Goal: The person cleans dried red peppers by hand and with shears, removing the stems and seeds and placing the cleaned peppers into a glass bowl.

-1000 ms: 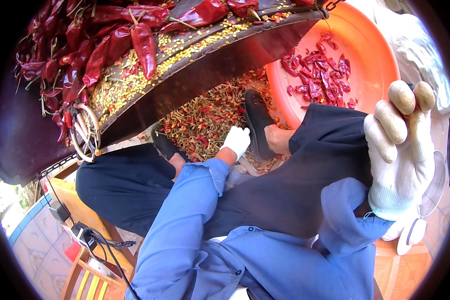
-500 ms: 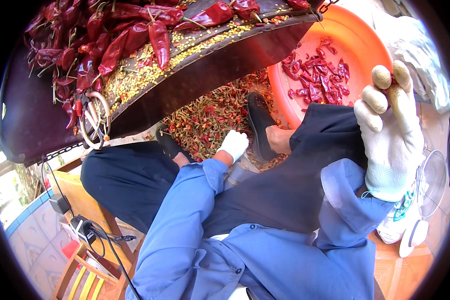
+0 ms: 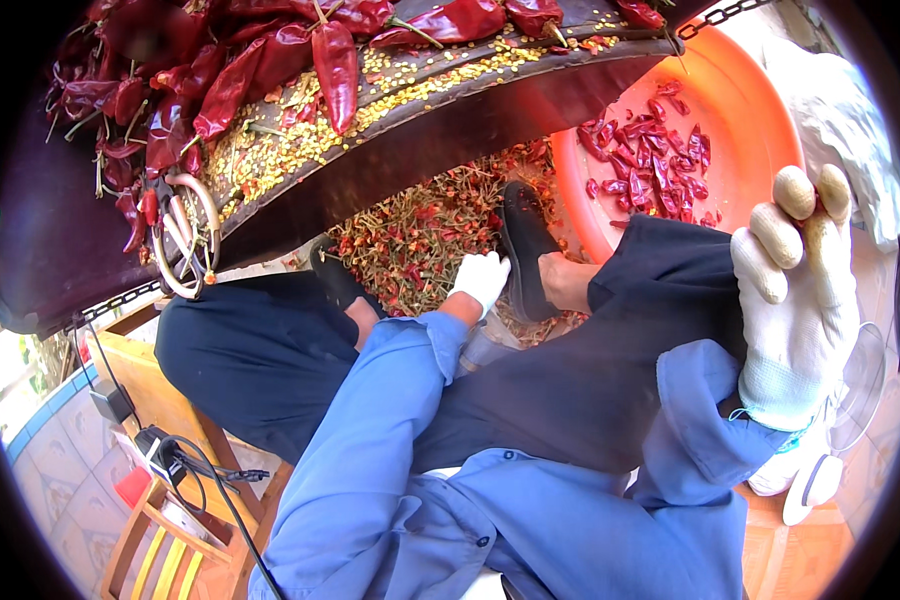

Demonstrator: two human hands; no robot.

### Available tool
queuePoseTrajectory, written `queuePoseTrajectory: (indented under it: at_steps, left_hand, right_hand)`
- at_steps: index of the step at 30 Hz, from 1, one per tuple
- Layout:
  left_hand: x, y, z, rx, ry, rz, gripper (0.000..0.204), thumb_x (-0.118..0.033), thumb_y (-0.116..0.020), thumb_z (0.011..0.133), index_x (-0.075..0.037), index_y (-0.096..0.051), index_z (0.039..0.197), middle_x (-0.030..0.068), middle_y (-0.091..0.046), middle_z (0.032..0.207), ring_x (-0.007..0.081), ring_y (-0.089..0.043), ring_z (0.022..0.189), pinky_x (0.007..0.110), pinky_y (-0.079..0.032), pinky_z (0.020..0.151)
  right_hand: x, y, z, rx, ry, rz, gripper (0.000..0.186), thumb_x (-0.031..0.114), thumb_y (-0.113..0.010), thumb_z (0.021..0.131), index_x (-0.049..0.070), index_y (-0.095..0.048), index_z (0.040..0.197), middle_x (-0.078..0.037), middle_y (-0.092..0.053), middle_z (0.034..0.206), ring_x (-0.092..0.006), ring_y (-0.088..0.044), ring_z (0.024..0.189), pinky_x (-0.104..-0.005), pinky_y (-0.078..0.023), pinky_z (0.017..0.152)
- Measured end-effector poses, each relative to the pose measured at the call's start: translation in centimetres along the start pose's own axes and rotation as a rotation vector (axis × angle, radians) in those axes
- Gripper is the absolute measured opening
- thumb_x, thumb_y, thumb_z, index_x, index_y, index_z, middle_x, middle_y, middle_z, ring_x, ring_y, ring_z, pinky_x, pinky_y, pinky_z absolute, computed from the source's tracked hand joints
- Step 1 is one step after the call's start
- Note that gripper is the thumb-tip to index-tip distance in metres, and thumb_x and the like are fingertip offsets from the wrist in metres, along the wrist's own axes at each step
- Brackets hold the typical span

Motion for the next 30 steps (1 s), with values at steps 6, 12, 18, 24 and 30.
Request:
queuePoseTrajectory:
  at_steps: [6, 12, 18, 24, 30]
  left_hand:
    - [0.9, -0.4, 0.3, 0.019, 0.073, -0.033, 0.016, -0.015, -0.052, 0.091, -0.009, -0.064, 0.1, 0.014, -0.063, 0.089, 0.0308, -0.067, 0.08, 0.044, -0.051, 0.067]
    - [0.1, 3.6, -0.8, -0.106, 0.041, -0.099, 0.014, -0.018, -0.055, 0.088, -0.013, -0.068, 0.088, 0.0125, -0.063, 0.084, 0.031, -0.067, 0.078, 0.044, -0.051, 0.067]
    - [2.3, 13.6, -1.1, -0.265, 0.162, -0.251, 0.024, -0.018, -0.06, 0.081, -0.025, -0.076, 0.098, 0.0081, -0.072, 0.093, 0.0293, -0.067, 0.084, 0.046, -0.051, 0.078]
    - [5.0, 22.0, -6.4, -0.427, 0.173, -1.527, 0.03, -0.007, -0.065, 0.084, -0.002, -0.069, 0.114, 0.0056, -0.071, 0.101, 0.0127, -0.066, 0.084, 0.026, -0.052, 0.069]
    - [3.7, 27.1, -11.5, -0.534, -0.024, -2.082, 0.041, -0.012, -0.068, 0.091, -0.004, -0.057, 0.13, 0.0016, -0.066, 0.101, 0.0098, -0.058, 0.076, 0.027, -0.044, 0.063]
  right_hand:
    - [-0.1, 0.0, 0.0, -0.035, 0.002, -0.026, 0.026, 0.008, -0.051, 0.102, 0.005, -0.049, 0.127, -0.007, -0.044, 0.107, -0.0106, -0.04, 0.076, -0.0201, -0.041, 0.062]
    - [0.2, 0.5, -0.1, -0.04, 0.015, -0.001, 0.029, 0.009, -0.05, 0.102, 0.003, -0.051, 0.131, -0.009, -0.047, 0.112, -0.0109, -0.041, 0.079, -0.0208, -0.041, 0.065]
    - [-0.4, 0.7, -0.1, 0.022, 0.028, 0.073, 0.035, 0.01, -0.053, 0.1, -0.001, -0.055, 0.133, -0.016, -0.061, 0.118, -0.0177, -0.058, 0.091, -0.0255, -0.049, 0.071]
    - [-0.8, 1.3, -0.7, -0.094, 0.041, -0.125, 0.028, 0.008, -0.051, 0.097, -0.003, -0.06, 0.122, -0.013, -0.066, 0.107, -0.0162, -0.066, 0.085, -0.0249, -0.054, 0.072]
    - [-4.1, -1.6, -2.8, -0.067, -0.002, -0.297, 0.027, 0.01, -0.052, 0.097, -0.004, -0.062, 0.118, -0.009, -0.067, 0.103, -0.0111, -0.063, 0.081, -0.0227, -0.052, 0.071]
Point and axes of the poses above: each hand's wrist, its own z-axis towards the middle knuckle, its own y-axis out of the back of the hand, x = y × z, the point moved 9 cm from there along z, towards the middle knuckle
